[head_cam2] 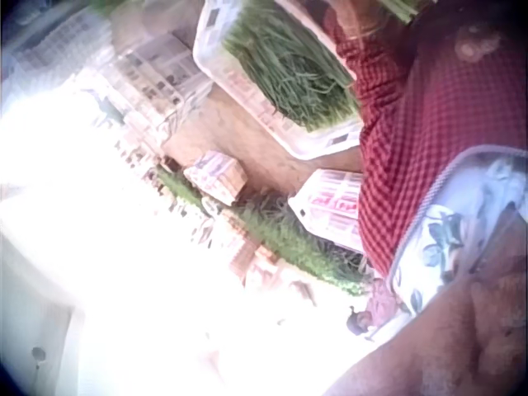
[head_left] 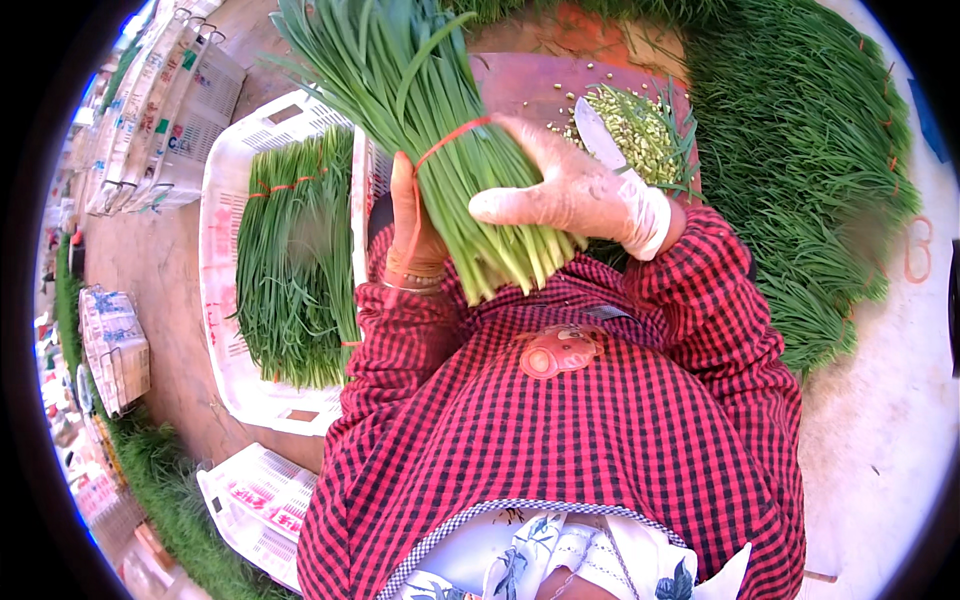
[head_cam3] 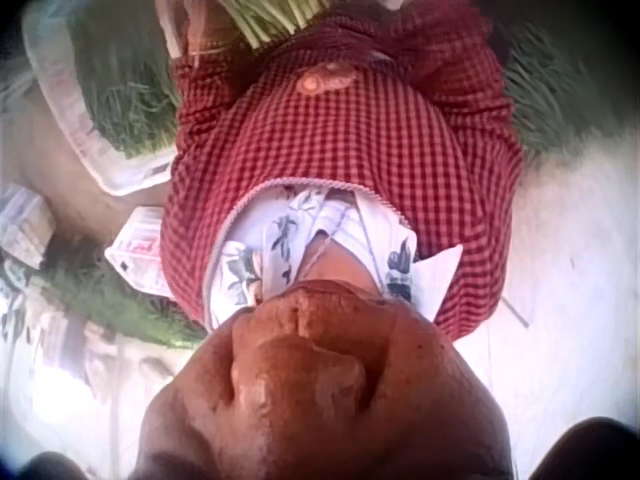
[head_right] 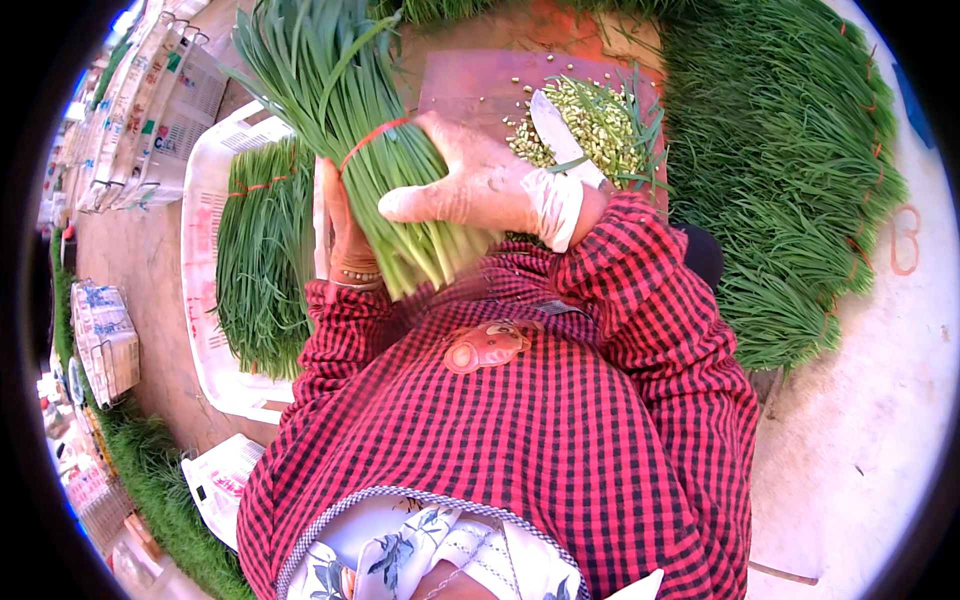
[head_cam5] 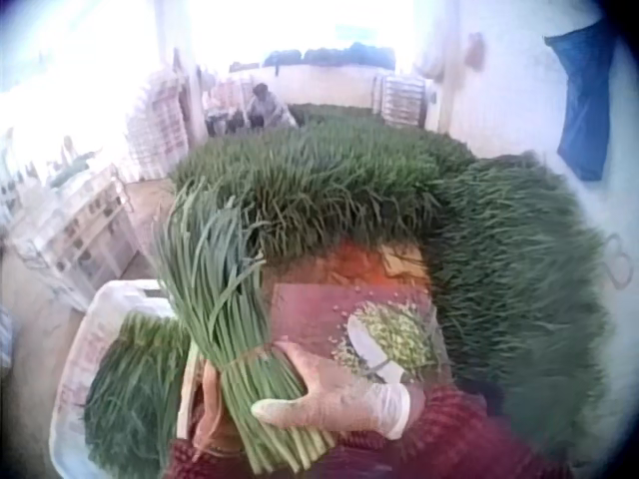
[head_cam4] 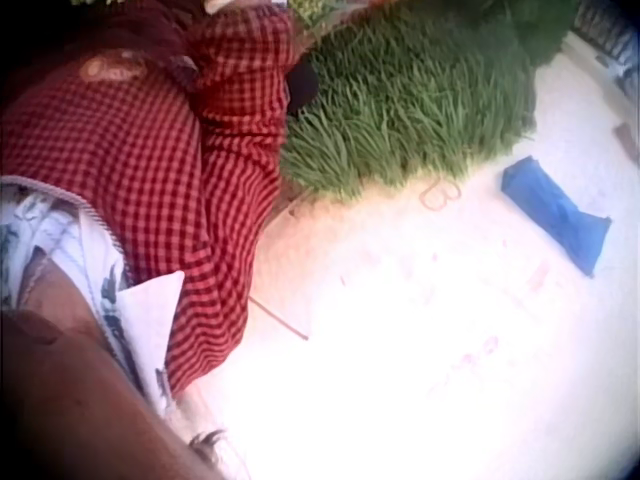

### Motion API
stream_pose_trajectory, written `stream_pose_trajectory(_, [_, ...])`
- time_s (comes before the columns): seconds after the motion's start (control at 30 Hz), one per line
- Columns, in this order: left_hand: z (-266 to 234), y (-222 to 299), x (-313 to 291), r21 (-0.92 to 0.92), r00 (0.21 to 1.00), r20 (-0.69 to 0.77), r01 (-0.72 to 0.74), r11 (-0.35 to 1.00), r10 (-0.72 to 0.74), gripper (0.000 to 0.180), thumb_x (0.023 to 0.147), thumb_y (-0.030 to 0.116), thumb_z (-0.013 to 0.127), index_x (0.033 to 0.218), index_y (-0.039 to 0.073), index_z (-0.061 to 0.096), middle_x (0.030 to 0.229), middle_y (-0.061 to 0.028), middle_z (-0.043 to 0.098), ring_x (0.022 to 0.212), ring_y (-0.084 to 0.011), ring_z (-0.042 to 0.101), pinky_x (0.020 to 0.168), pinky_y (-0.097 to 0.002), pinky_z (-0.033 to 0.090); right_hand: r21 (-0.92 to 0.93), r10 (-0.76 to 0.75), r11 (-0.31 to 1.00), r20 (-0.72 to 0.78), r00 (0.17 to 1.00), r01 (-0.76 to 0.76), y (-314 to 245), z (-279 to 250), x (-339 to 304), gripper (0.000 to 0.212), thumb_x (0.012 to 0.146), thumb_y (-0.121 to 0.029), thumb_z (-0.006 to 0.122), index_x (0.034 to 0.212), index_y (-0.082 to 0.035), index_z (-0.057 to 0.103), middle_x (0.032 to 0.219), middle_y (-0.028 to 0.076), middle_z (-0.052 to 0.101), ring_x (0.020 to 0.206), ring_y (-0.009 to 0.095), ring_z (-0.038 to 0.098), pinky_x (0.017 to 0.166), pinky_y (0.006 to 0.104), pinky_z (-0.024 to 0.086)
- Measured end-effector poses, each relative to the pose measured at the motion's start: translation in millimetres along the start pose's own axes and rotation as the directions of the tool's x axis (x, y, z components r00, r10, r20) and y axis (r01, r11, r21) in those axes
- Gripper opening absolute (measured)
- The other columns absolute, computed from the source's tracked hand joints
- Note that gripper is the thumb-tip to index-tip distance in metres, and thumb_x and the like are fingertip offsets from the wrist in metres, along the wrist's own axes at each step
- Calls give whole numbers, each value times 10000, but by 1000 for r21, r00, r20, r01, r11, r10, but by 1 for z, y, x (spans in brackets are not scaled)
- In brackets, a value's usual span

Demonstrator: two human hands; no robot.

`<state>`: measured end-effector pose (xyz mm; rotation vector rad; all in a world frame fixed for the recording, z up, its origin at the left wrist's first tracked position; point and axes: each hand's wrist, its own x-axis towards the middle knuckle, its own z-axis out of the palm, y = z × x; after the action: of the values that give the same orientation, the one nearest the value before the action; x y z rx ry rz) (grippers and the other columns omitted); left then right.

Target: The person trims the root ends of bundles of chives using a knife, removes loose leaves by hand, and places the finished bundles into a plastic crate.

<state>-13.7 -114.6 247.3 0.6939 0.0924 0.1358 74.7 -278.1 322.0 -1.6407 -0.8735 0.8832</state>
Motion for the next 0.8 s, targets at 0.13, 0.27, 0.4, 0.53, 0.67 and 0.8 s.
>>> stream_pose_trajectory(0.13, [-38, -37, -3, -188, 994, -84, 51, 981, -68, 781, 988, 655, 394, 1462, 35, 426, 1390, -167, 563, 1256, -310, 567, 1084, -464, 438, -595, 45, 797, -107, 993, -100, 21, -2, 7, 963, 785, -656, 682, 1411, 29, 423, 1316, 256, 581, 1237, 351, 561, 1069, 385, 418])
stream_pose_trajectory(0.27, [-36, -51, -21, -488, 908, -15, 359, 795, -419, 538, 993, 516, 511, 1293, 78, 596, 1237, -139, 661, 1112, -300, 651, 999, -465, 514, -531, 219, 834, 68, 973, -150, 62, 8, 9, 911, 826, -712, 585, 1352, 27, 503, 1261, 263, 620, 1191, 371, 593, 1036, 414, 434])
stream_pose_trajectory(0.4, [-41, -53, -25, -481, 909, -108, 306, 821, -402, 468, 973, 458, 572, 1243, 78, 617, 1154, -131, 686, 1047, -285, 672, 952, -454, 545, -221, 179, 962, 68, 982, -160, 63, 6, -3, 628, 967, -460, 587, 1348, 35, 518, 1242, 197, 640, 1172, 276, 604, 1007, 356, 455])
stream_pose_trajectory(0.53, [-35, -39, -24, -432, 940, -33, 291, 853, -338, 488, 979, 450, 565, 1245, 43, 608, 1136, -131, 691, 1016, -280, 680, 936, -439, 553, 132, 230, 967, -107, 967, -216, 65, -6, -12, 425, 1036, -332, 535, 1270, 18, 595, 1207, 110, 654, 1153, 183, 610, 1012, 319, 472])
stream_pose_trajectory(0.67, [-33, -29, -24, -380, 949, -44, 273, 884, -312, 508, 992, 457, 538, 1254, 27, 603, 1130, -137, 693, 998, -277, 687, 925, -431, 557, 65, 46, 997, -227, 973, -32, 51, 0, -8, 383, 975, -334, 639, 1190, -19, 666, 1069, 55, 697, 1062, 134, 623, 954, 301, 486])
stream_pose_trajectory(0.8, [-30, -22, -29, -384, 951, -65, 255, 887, -302, 504, 1008, 451, 501, 1251, 22, 602, 1139, -153, 691, 1003, -277, 688, 922, -421, 556, 114, 75, 992, -206, 976, -52, 41, 19, -7, 309, 929, -222, 710, 1156, -17, 671, 1065, 54, 694, 1012, 122, 651, 882, 283, 532])
